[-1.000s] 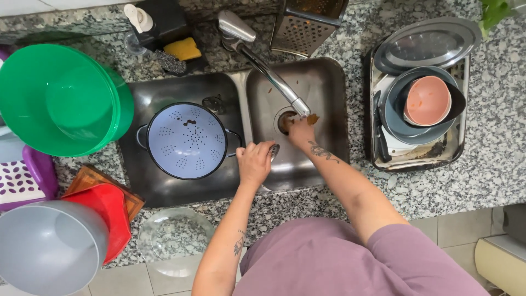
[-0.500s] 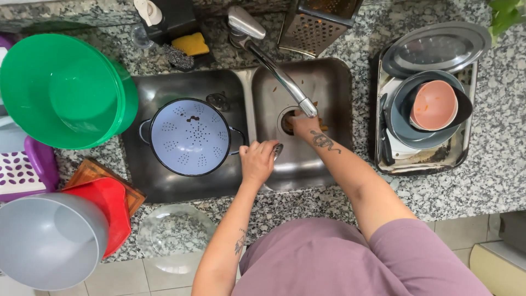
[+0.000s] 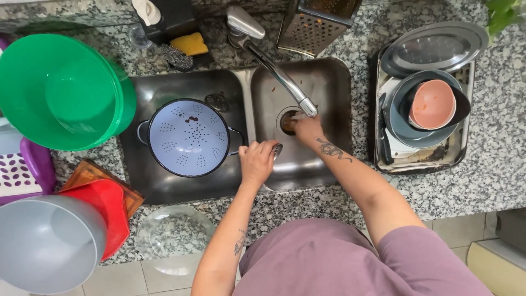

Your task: The person cleans a kitchen sink and countertop using a yellow cloth. They wipe the sink basin, faucet, and surrounding counter area, then dry a gray bowl and a green bowl before placing them in a cabinet.

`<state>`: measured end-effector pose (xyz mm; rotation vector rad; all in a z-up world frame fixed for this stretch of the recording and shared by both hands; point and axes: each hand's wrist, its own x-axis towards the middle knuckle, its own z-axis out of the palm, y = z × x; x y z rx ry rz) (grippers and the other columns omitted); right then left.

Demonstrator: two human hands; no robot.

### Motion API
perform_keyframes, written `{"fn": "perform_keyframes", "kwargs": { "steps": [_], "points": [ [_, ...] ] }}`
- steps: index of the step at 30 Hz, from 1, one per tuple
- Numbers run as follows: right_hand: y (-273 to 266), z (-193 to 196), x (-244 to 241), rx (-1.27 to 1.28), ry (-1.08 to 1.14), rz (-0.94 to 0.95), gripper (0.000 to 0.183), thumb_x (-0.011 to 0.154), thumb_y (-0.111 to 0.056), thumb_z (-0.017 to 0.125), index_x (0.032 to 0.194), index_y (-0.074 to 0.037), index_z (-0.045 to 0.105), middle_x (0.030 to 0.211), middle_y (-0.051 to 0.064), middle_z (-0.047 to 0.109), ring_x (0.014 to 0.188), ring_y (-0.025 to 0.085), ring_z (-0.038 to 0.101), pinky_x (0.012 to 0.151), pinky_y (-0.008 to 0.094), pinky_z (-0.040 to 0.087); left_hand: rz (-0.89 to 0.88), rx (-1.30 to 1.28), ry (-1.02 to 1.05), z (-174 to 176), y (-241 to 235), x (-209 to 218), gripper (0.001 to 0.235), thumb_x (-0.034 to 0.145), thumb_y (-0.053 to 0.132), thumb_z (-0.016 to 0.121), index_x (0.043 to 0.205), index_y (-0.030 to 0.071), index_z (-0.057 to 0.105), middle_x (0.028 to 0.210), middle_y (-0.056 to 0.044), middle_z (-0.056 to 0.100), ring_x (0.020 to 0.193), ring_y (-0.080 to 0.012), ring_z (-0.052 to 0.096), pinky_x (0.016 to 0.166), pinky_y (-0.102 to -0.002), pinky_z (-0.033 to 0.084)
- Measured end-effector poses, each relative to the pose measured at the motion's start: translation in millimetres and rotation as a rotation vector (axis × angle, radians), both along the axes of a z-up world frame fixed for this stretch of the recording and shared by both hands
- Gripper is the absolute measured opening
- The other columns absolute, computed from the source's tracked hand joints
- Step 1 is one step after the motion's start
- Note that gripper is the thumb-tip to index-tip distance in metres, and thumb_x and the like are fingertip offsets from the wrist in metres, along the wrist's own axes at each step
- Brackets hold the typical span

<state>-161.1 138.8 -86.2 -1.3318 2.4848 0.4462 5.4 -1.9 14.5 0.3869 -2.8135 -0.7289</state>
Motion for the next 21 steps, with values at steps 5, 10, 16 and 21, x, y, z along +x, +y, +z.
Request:
{"fn": "perform_keyframes", "kwargs": {
  "steps": [5,10,16,21],
  "points": [
    [-11,36,4,0.070,0.052,0.145,0.029,0.084,-0.012,0.056,0.106,-0.026,0.069,0.115,0.003,0.058,0.101,0.030,0.051,0.064,0.050,0.044,0.001,-0.001,0.019,-3,-2,-1,0.024,0.083,0.027,0.052,0.107,0.031,0.056,0.082,0.010,0.058,0.075,-0.0120,0.053,0.072,-0.032,0.034],
    [-13,26,11,0.022,0.171,0.164,0.024,0.081,-0.012,0.058,0.096,-0.025,0.072,0.103,0.004,0.057,0.094,0.029,0.050,0.059,0.048,0.044,-0.004,0.017,0.024,-4,-1,2,0.025,0.084,0.028,0.051,0.108,0.030,0.056,0.084,0.010,0.059,0.075,-0.0126,0.053,0.072,-0.032,0.034],
    [1,-12,18,-0.116,0.178,0.032,0.019,0.084,-0.009,0.054,0.074,-0.015,0.070,0.082,0.006,0.054,0.073,0.027,0.051,0.050,0.042,0.041,-0.005,0.015,0.025,-3,0,2,0.025,0.083,0.027,0.051,0.108,0.030,0.056,0.084,0.011,0.059,0.074,-0.0125,0.053,0.071,-0.032,0.034],
    [3,-13,17,-0.166,0.039,-0.269,0.019,0.085,-0.014,0.054,0.079,-0.008,0.071,0.074,0.012,0.057,0.075,0.031,0.052,0.046,0.045,0.047,-0.004,0.010,0.024,-1,-2,2,0.024,0.084,0.028,0.051,0.108,0.031,0.056,0.085,0.011,0.059,0.076,-0.0123,0.053,0.072,-0.032,0.034]
  ]
}}
